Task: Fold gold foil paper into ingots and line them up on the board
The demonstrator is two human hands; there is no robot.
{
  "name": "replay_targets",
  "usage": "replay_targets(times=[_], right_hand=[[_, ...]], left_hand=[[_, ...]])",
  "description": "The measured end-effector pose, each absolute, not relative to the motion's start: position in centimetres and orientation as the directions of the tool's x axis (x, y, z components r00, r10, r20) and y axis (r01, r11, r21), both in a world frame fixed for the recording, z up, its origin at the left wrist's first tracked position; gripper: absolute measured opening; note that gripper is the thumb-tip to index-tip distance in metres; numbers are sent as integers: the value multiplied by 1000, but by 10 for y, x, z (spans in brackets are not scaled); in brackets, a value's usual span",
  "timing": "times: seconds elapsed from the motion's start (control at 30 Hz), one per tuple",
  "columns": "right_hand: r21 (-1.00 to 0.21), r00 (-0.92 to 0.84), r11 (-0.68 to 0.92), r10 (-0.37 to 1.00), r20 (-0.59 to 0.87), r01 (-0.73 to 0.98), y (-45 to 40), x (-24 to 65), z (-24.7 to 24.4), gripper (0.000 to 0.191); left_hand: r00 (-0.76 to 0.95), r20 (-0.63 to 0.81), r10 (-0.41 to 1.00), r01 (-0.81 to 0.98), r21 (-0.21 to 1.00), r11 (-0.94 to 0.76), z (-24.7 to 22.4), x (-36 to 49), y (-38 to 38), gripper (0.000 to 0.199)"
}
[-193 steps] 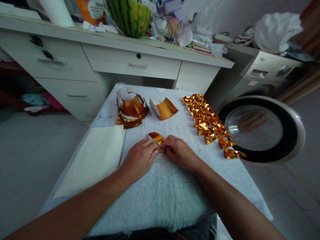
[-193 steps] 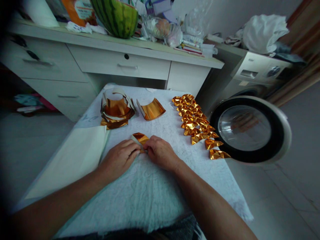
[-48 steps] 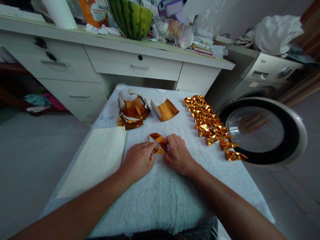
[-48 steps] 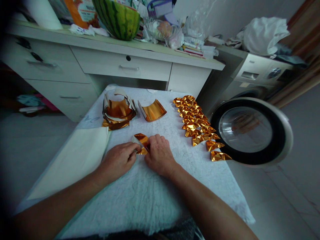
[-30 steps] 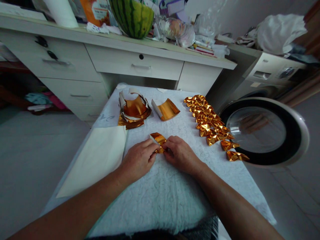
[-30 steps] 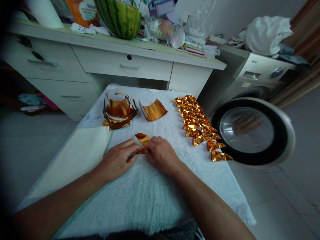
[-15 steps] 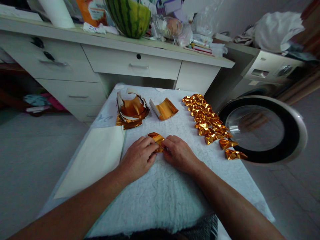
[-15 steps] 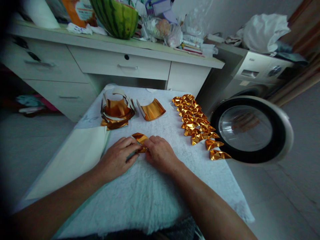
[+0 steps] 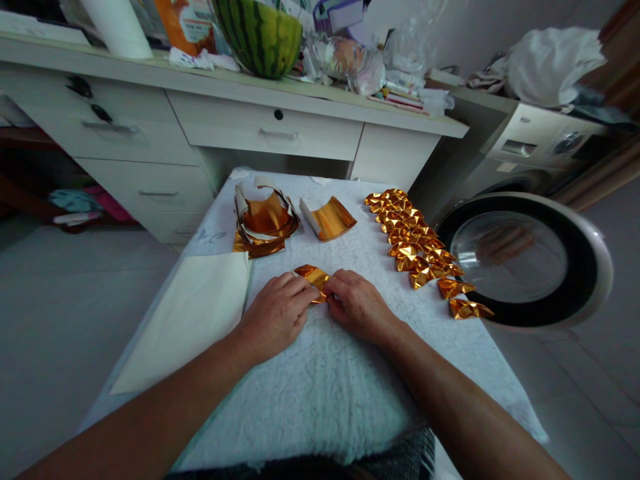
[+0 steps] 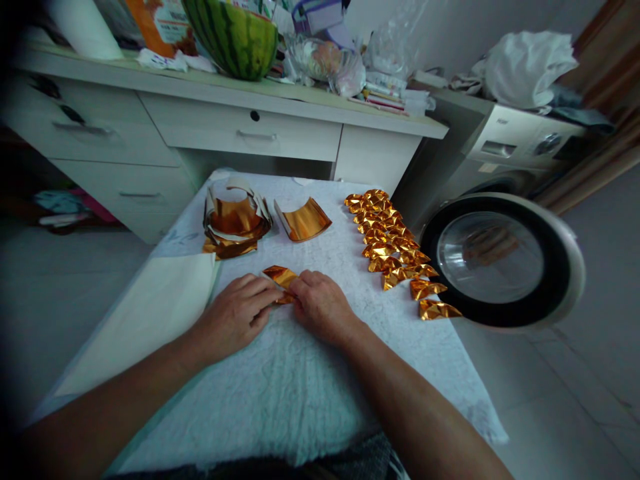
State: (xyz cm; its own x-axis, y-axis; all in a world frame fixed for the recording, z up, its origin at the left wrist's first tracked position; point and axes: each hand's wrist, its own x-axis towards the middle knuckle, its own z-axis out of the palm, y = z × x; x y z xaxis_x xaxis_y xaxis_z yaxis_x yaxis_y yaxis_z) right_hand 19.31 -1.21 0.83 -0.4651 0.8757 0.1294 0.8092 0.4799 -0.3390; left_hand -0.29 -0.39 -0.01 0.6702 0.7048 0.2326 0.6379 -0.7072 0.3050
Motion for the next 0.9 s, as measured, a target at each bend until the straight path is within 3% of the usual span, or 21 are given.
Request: replay_targets(times=[0.3, 0.6, 0.9], right_hand=[[-344, -471, 484, 873, 127, 805, -11, 194, 8, 15], [-356, -486, 504, 862, 146, 787, -12, 196, 9, 14], [-275, -500, 518, 855, 138, 810, -13, 192, 9, 12]], left_hand=[[662, 255, 705, 614, 355, -705, -4, -3, -2, 23], [557, 305, 772, 571, 535, -623, -5, 4, 1, 15], [465, 215, 859, 546, 694, -469, 3, 6, 0, 17]])
